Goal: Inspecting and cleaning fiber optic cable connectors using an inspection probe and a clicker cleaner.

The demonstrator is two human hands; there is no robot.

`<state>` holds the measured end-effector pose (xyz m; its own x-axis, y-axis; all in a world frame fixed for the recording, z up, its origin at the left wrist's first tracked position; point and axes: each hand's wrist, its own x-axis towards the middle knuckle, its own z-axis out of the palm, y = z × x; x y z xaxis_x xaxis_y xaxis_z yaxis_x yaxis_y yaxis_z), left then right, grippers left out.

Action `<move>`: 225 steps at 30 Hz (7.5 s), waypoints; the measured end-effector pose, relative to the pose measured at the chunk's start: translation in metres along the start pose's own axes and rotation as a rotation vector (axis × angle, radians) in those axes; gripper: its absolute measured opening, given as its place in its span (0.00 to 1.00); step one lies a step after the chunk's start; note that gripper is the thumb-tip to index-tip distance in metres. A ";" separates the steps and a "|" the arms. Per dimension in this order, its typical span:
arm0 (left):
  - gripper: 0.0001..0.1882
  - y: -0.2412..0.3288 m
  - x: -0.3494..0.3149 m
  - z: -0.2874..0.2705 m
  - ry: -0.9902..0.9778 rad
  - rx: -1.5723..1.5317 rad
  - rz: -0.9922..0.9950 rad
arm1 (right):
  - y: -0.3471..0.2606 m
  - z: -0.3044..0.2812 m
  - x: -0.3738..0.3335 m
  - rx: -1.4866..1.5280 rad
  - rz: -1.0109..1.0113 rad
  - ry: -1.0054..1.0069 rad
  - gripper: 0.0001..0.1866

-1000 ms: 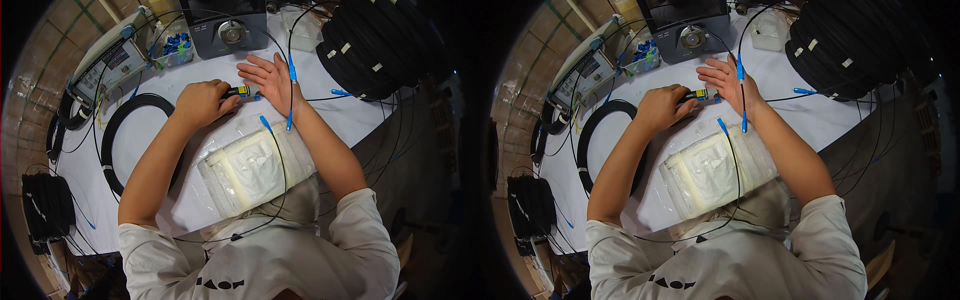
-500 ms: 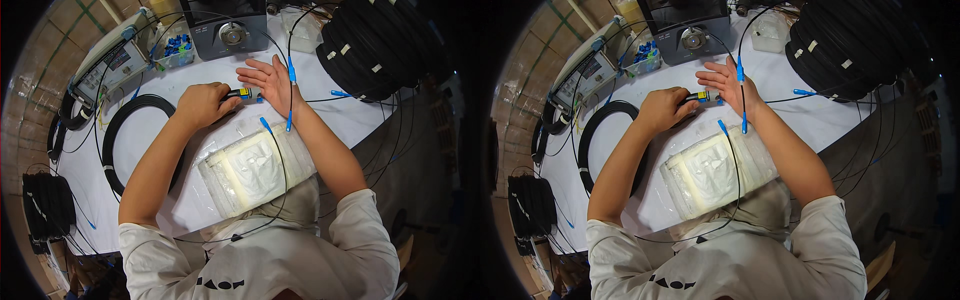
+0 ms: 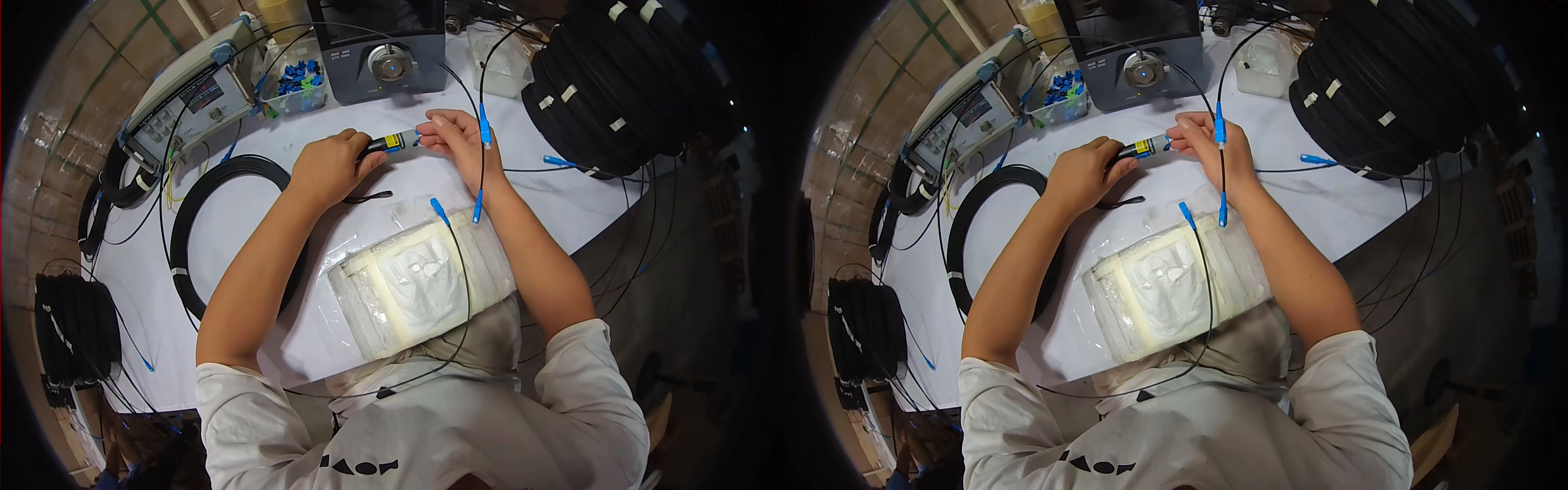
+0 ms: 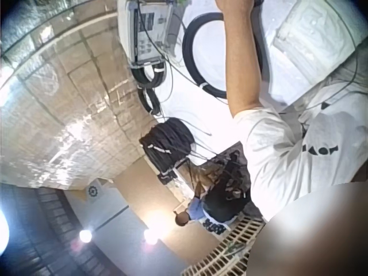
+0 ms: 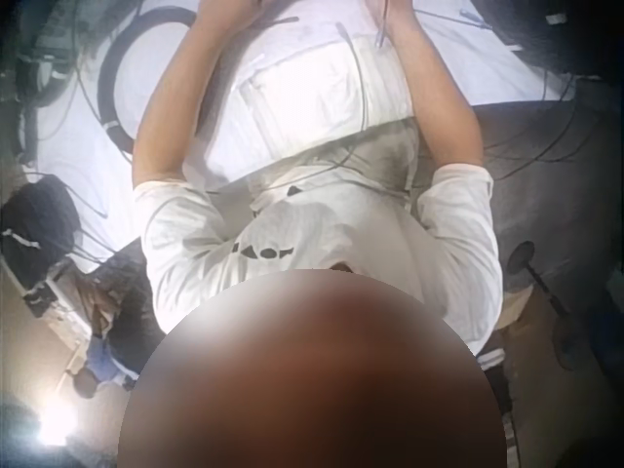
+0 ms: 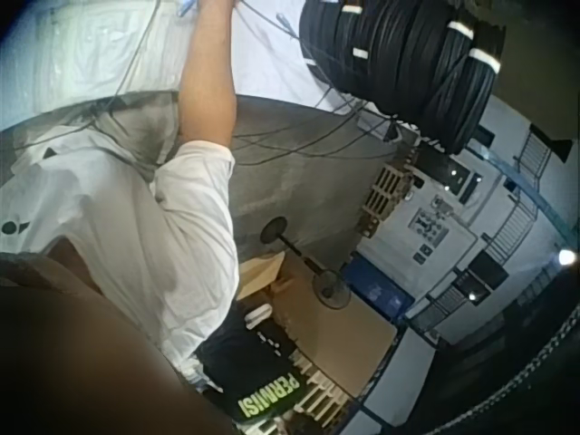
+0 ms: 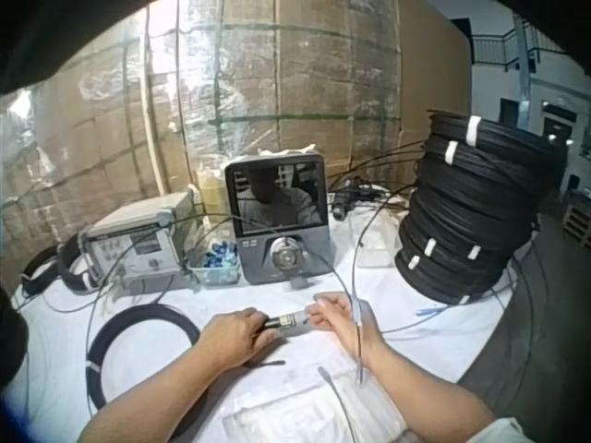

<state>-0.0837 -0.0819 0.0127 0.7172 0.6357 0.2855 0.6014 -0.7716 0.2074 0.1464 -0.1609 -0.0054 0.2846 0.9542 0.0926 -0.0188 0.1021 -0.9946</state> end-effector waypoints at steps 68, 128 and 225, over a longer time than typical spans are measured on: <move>0.30 0.106 -0.022 0.000 -0.388 -0.448 -0.304 | -0.017 -0.073 -0.055 -0.048 0.145 -0.464 0.10; 0.06 0.055 0.011 0.018 0.290 -0.928 -0.005 | -0.088 -0.130 0.188 -1.479 0.290 -0.151 0.12; 0.15 -0.089 -0.144 -0.080 0.269 -0.333 -0.435 | -0.003 -0.011 -0.019 0.083 0.002 -0.007 0.19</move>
<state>-0.2689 -0.1066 0.0276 0.2899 0.8998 0.3262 0.6454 -0.4354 0.6276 0.1518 -0.1827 -0.0051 0.2779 0.9563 0.0912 -0.0988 0.1229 -0.9875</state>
